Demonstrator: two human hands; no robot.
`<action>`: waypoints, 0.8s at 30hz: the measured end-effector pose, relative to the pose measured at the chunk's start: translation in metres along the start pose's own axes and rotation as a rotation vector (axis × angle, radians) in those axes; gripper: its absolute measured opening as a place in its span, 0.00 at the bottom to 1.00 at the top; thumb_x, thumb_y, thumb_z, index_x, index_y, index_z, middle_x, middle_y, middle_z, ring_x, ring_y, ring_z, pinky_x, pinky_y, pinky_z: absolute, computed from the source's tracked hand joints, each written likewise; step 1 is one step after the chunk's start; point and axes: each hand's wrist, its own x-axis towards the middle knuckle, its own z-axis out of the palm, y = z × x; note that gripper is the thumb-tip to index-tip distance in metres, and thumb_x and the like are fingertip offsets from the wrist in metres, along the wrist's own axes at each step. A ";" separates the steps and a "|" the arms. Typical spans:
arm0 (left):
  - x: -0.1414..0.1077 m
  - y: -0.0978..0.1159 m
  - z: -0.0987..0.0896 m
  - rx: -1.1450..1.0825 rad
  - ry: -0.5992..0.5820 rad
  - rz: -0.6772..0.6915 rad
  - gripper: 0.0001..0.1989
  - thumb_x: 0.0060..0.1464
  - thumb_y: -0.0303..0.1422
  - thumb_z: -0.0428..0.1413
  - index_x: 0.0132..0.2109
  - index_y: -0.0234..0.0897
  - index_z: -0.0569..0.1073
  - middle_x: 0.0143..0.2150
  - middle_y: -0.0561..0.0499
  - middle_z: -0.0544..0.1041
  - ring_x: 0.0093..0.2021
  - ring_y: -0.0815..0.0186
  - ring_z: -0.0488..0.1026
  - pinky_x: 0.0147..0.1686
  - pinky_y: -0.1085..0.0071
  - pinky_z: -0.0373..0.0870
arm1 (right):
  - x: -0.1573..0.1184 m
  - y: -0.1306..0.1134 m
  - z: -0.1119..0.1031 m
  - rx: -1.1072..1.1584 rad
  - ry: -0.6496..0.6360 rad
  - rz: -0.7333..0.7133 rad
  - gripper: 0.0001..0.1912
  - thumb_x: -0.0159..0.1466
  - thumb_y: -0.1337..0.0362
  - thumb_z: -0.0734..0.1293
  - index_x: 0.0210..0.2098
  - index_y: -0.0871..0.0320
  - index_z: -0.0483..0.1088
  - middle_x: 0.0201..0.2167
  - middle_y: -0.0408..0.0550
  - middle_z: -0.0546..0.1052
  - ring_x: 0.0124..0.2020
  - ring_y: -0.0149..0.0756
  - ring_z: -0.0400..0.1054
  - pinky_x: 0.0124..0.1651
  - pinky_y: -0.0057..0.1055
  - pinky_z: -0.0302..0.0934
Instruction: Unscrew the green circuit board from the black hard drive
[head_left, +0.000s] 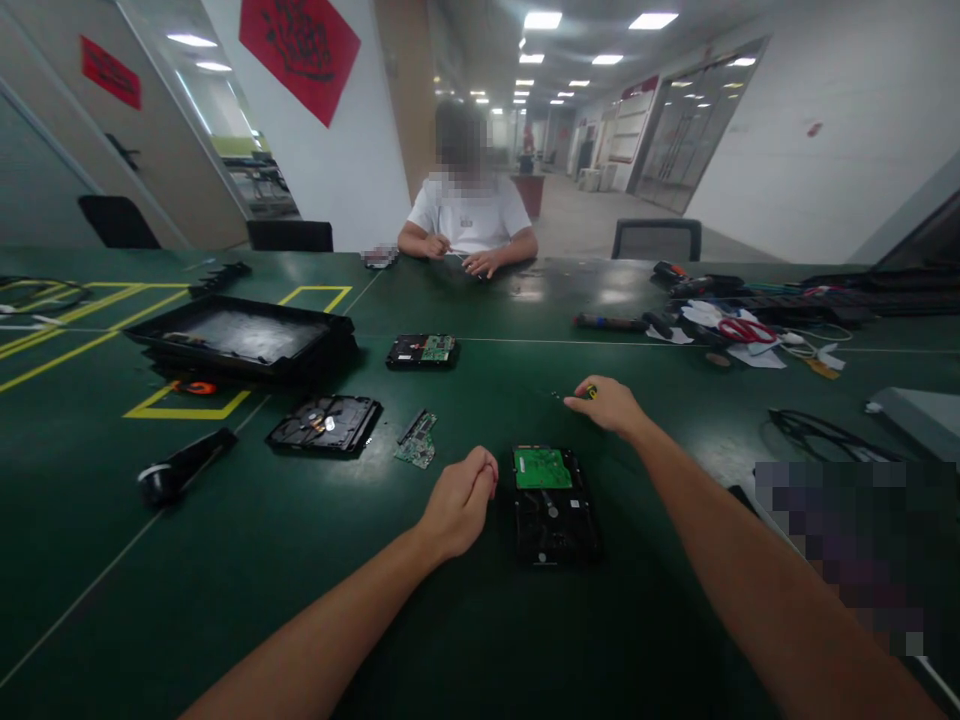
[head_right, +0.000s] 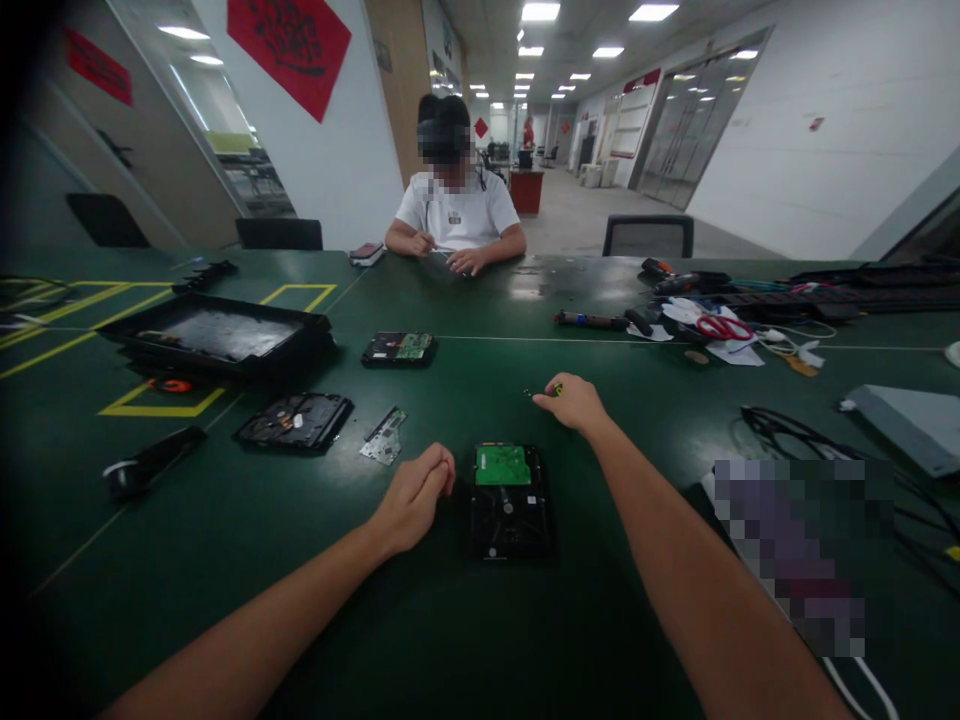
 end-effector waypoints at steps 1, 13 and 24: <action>0.000 0.000 -0.001 -0.007 -0.003 0.002 0.13 0.69 0.36 0.42 0.35 0.45 0.67 0.29 0.53 0.73 0.31 0.61 0.72 0.35 0.64 0.66 | 0.009 -0.003 0.004 -0.011 -0.003 -0.016 0.10 0.59 0.58 0.78 0.37 0.55 0.79 0.40 0.50 0.81 0.40 0.42 0.73 0.42 0.35 0.65; 0.004 -0.001 -0.004 -0.021 -0.063 -0.005 0.12 0.68 0.33 0.43 0.37 0.41 0.67 0.29 0.54 0.71 0.32 0.62 0.71 0.37 0.66 0.63 | 0.035 -0.010 0.035 -0.137 -0.066 -0.072 0.04 0.65 0.62 0.74 0.38 0.54 0.79 0.42 0.48 0.83 0.44 0.42 0.75 0.46 0.33 0.63; 0.002 0.000 -0.003 -0.027 -0.050 0.020 0.11 0.68 0.31 0.45 0.37 0.40 0.69 0.29 0.54 0.71 0.31 0.64 0.70 0.35 0.67 0.62 | 0.035 -0.003 0.044 -0.187 -0.059 0.023 0.13 0.70 0.55 0.67 0.44 0.58 0.78 0.44 0.55 0.82 0.43 0.44 0.75 0.41 0.33 0.61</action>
